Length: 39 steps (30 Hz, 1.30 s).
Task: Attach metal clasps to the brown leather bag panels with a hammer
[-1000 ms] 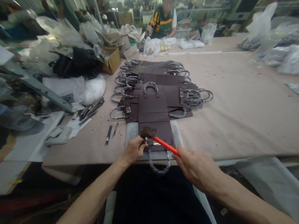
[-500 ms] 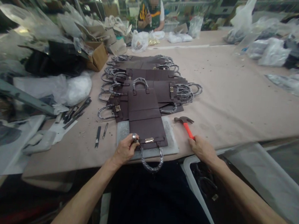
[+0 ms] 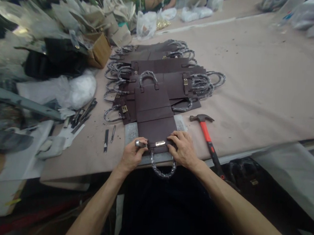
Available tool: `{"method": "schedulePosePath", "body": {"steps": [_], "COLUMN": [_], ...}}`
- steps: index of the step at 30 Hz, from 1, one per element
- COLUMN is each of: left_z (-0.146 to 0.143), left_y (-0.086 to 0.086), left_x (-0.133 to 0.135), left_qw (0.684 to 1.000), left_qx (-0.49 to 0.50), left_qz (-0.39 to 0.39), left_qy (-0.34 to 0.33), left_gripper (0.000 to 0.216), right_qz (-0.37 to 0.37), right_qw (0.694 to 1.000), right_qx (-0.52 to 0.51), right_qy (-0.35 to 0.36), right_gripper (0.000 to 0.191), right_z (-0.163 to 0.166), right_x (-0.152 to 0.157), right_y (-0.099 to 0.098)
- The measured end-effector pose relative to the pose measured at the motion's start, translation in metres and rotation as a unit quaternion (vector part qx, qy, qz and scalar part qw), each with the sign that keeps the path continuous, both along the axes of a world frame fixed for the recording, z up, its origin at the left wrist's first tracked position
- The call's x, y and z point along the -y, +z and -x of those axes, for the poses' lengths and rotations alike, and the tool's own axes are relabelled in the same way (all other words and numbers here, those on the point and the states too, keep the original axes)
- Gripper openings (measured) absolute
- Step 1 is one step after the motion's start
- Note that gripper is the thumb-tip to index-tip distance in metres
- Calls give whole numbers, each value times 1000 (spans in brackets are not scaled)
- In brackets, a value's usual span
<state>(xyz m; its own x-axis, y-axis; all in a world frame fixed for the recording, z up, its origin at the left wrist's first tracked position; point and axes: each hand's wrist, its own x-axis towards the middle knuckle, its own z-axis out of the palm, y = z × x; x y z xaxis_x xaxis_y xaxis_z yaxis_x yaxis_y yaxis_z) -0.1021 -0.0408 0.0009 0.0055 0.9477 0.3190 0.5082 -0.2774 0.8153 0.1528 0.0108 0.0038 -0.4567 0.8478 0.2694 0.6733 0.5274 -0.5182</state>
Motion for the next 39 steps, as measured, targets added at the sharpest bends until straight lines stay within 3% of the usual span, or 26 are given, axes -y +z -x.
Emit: {"method": "schedulePosePath", "body": {"steps": [8,12,14,18,21,23,26,31,39], "left_z": [-7,2,5,-16,-49,-68,-86,-92,-83], "left_y": [1,-7,-5,14,23,22,12,2,6], "left_x": [6,4,3,0,-7,-15,-25,-32,-29], "left_qw": [1000,965,953,978,985,988,990,988,986], "left_qx": [16,201,233,176,153,137,131,140,144], "left_qz": [-1,39,47,23,2,2,19,41,78], "left_qy": [8,166,186,106,77,65,47,53,36], "left_gripper": [7,20,24,16,11,11,10,9,9], "right_qz": [-5,5,12,44,55,43,6,-19,-20], "right_qw": [1000,1000,999,988,980,981,984,988,980], "right_qx": [5,-13,-33,-145,-191,-185,-163,-133,-162], "right_qy": [-15,-24,-15,40,27,35,69,80,116], "right_gripper": [25,24,24,36,24,14,18,26,27], "right_z": [3,4,-1,-24,-43,-50,-50,-44,-46], "right_x": [1,1,-1,-7,-7,-5,2,9,12], "right_y": [2,2,1,-2,-8,-12,-18,-18,-19]}}
